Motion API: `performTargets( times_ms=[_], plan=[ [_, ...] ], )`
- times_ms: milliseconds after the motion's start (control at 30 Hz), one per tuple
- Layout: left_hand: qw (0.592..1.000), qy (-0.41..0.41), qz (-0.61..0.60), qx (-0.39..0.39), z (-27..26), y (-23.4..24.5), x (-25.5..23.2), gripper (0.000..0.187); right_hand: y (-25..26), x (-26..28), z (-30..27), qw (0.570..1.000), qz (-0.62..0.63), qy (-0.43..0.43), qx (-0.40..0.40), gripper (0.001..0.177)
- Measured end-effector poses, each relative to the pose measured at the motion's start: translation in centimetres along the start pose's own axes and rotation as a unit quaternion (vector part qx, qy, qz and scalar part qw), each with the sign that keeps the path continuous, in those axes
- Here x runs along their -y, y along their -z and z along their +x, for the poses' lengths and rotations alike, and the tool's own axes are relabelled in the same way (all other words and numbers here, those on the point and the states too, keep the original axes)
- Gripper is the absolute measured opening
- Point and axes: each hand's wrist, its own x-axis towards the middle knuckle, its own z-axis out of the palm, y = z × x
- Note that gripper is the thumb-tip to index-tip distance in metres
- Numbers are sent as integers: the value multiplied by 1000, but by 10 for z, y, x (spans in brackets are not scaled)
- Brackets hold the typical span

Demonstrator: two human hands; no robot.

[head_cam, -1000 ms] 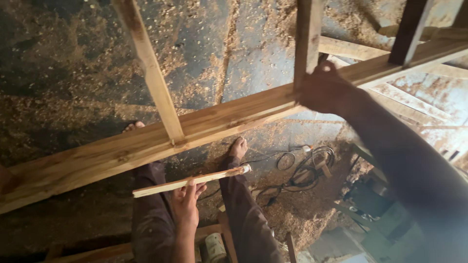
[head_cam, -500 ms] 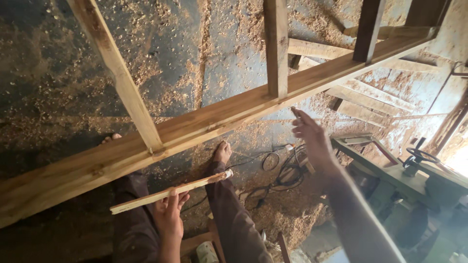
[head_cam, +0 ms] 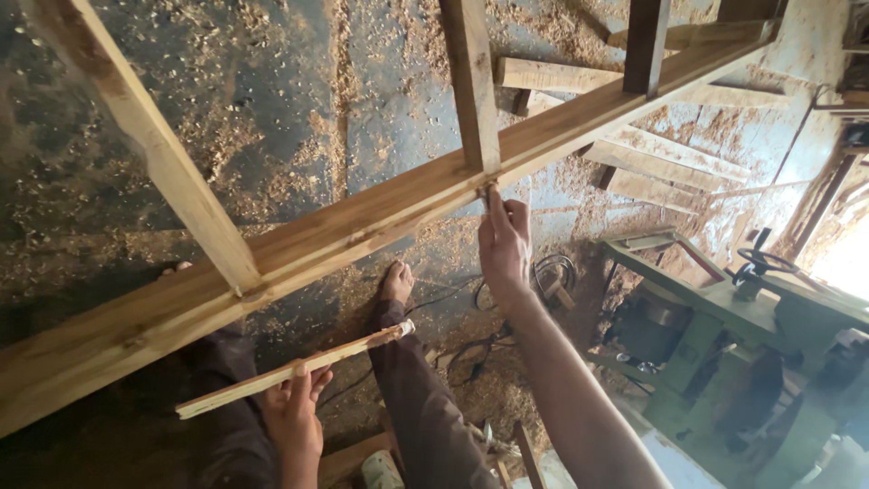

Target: The person constructs a wooden frame by applying glue to joints and assembling the wooden slats, then measures and prepares a small piece of wood at a workbench.

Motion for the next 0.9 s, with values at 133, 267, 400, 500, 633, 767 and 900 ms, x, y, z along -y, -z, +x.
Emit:
performTargets(
  times_ms=[133,267,400,500,633,767,900],
  plan=[
    [1000,3,10,4,1,-2,-1,23,33,17,6,984,-151,5,95,44],
    [1000,3,10,-8,2,-1,2,21,69,34,21,976,-94,-97,172,44],
    [1000,-2,12,4,1,0,3,20,73,37,48,989,-46,-91,109,45],
    [1000,10,14,-9,-1,-3,1,20,53,42,42,982,-38,-146,117,44],
    [997,24,63,-42,-1,-3,-1,19,32,46,24,982,-51,-144,112,42],
    [1000,0,30,-2,-1,-6,-4,21,45,63,14,991,-61,-64,96,39],
    [1000,7,23,-12,1,-2,4,22,84,56,38,933,-86,-165,309,41]
  ],
)
